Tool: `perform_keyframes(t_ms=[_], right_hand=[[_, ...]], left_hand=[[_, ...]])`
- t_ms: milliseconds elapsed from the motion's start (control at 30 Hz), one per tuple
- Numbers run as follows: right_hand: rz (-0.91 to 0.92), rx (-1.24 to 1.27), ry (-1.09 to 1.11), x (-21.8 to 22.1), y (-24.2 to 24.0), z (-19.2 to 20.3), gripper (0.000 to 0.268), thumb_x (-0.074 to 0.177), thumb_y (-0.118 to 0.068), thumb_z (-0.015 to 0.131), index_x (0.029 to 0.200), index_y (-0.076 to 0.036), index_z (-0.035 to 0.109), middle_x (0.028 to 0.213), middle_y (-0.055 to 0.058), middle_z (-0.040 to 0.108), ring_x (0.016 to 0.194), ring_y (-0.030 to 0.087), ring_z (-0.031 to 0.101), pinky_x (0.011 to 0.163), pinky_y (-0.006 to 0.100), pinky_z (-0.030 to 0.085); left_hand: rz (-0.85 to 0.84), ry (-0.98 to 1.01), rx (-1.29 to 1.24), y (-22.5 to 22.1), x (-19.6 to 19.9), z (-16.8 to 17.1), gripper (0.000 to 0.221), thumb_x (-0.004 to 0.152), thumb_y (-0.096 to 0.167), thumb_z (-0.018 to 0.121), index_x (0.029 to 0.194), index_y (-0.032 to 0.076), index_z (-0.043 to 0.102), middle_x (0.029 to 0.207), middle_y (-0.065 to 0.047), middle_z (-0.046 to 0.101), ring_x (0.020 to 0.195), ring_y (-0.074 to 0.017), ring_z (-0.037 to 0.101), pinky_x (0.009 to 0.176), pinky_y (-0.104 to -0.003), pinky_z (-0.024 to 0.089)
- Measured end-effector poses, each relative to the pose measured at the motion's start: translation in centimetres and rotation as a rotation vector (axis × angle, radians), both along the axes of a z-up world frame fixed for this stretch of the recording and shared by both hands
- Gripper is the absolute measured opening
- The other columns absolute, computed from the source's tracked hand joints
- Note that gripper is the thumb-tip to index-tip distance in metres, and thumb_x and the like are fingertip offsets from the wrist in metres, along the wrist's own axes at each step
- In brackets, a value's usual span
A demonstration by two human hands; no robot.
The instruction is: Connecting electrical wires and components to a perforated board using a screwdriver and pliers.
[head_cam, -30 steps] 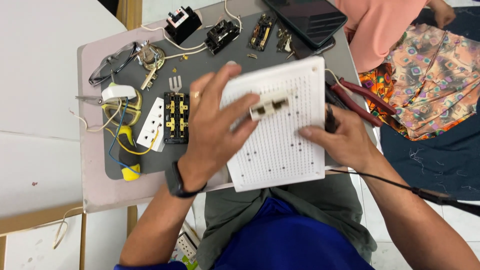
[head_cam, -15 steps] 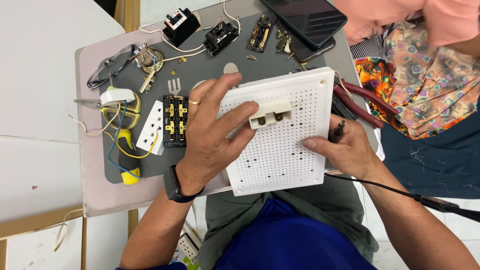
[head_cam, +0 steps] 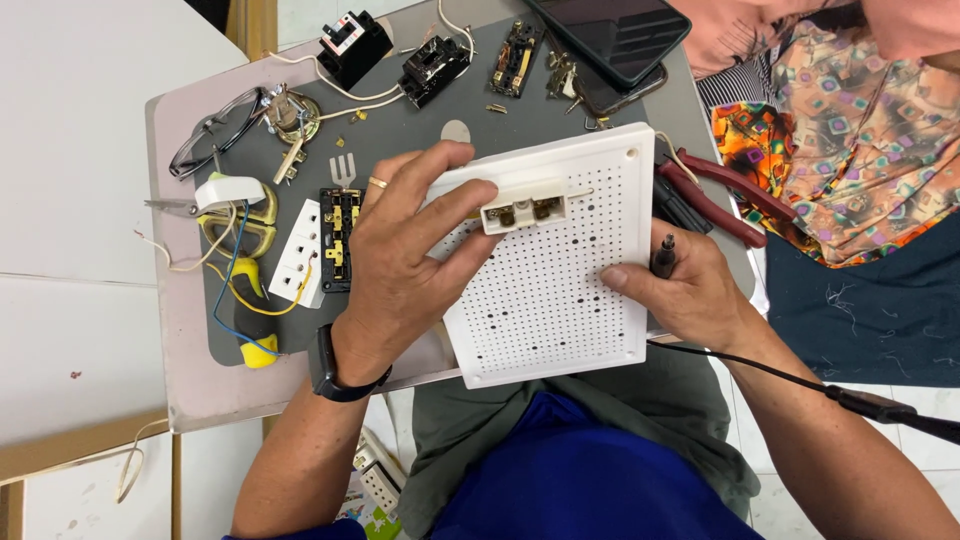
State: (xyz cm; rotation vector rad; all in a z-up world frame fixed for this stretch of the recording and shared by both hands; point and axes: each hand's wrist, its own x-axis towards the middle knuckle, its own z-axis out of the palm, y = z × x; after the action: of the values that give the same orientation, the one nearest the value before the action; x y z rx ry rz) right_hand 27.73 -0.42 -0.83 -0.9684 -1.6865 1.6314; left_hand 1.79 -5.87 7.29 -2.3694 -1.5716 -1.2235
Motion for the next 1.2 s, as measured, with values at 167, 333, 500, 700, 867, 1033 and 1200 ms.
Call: perform_keyframes(t_ms=[167,333,500,700,867,1033,1200], right_hand=[[-0.007,-0.037,0.019,-0.1,0.0,0.2,0.040,0.082,-0.014,0.068,0.120,-0.002,0.062,0.113,0.008,0.071,0.099,0.016,0.068,0.083,0.031,0.058],[-0.017,-0.035,-0.021,0.1,0.1,-0.2,0.040,0.082,-0.016,0.068,0.119,-0.003,0.063,0.112,0.007,0.071,0.096,0.015,0.067,0.081,0.030,0.058],[-0.021,0.038,-0.091,0.1,0.3,-0.2,0.036,0.082,-0.017,0.070,0.115,-0.005,0.065,0.106,0.003,0.071,0.091,0.011,0.064,0.077,0.026,0.054],[0.039,0.083,-0.097,-0.5,0.3,1.3,0.044,0.085,-0.019,0.064,0.127,-0.005,0.058,0.122,0.007,0.068,0.106,0.018,0.067,0.086,0.032,0.057],[0.070,0.107,-0.080,-0.5,0.3,1.8,0.045,0.085,-0.019,0.064,0.127,-0.005,0.057,0.125,0.008,0.066,0.109,0.019,0.066,0.090,0.032,0.057],[0.020,0.021,-0.224,-1.5,0.1,4.1,0.045,0.079,-0.022,0.070,0.121,-0.008,0.063,0.118,0.004,0.071,0.105,0.014,0.068,0.086,0.029,0.057],[0.016,0.123,-0.792,-1.6,0.9,4.6,0.039,0.081,-0.047,0.074,0.078,-0.010,0.064,0.064,0.005,0.059,0.062,0.016,0.050,0.058,0.035,0.032]], left_hand=[[-0.024,0.007,-0.009,0.0,-0.1,-0.2,0.026,0.090,0.011,0.079,0.112,0.011,0.065,0.127,-0.015,0.059,0.110,-0.0349,0.057,0.090,-0.043,0.049],[-0.020,0.011,-0.028,-0.1,0.1,-0.3,0.029,0.089,0.009,0.080,0.113,0.013,0.064,0.129,-0.015,0.058,0.111,-0.0355,0.056,0.091,-0.043,0.047],[-0.024,-0.014,-0.040,0.0,0.0,-0.6,0.031,0.089,0.008,0.081,0.114,0.012,0.063,0.130,-0.015,0.056,0.113,-0.0349,0.055,0.094,-0.045,0.047],[0.006,-0.006,-0.023,0.2,0.3,-0.1,0.026,0.088,0.006,0.079,0.109,0.009,0.066,0.125,-0.017,0.058,0.108,-0.0356,0.055,0.091,-0.044,0.045],[0.019,-0.009,-0.034,0.3,0.3,-0.3,0.028,0.087,0.006,0.081,0.110,0.009,0.066,0.126,-0.015,0.058,0.107,-0.0338,0.055,0.092,-0.042,0.044],[0.040,-0.012,-0.065,0.3,0.1,-0.9,0.025,0.087,0.008,0.080,0.108,0.011,0.067,0.125,-0.013,0.059,0.104,-0.0324,0.053,0.090,-0.042,0.043],[0.025,-0.045,-0.110,1.0,-0.4,-3.1,0.032,0.084,0.008,0.084,0.112,0.012,0.068,0.126,-0.013,0.059,0.104,-0.0315,0.052,0.091,-0.043,0.043]])
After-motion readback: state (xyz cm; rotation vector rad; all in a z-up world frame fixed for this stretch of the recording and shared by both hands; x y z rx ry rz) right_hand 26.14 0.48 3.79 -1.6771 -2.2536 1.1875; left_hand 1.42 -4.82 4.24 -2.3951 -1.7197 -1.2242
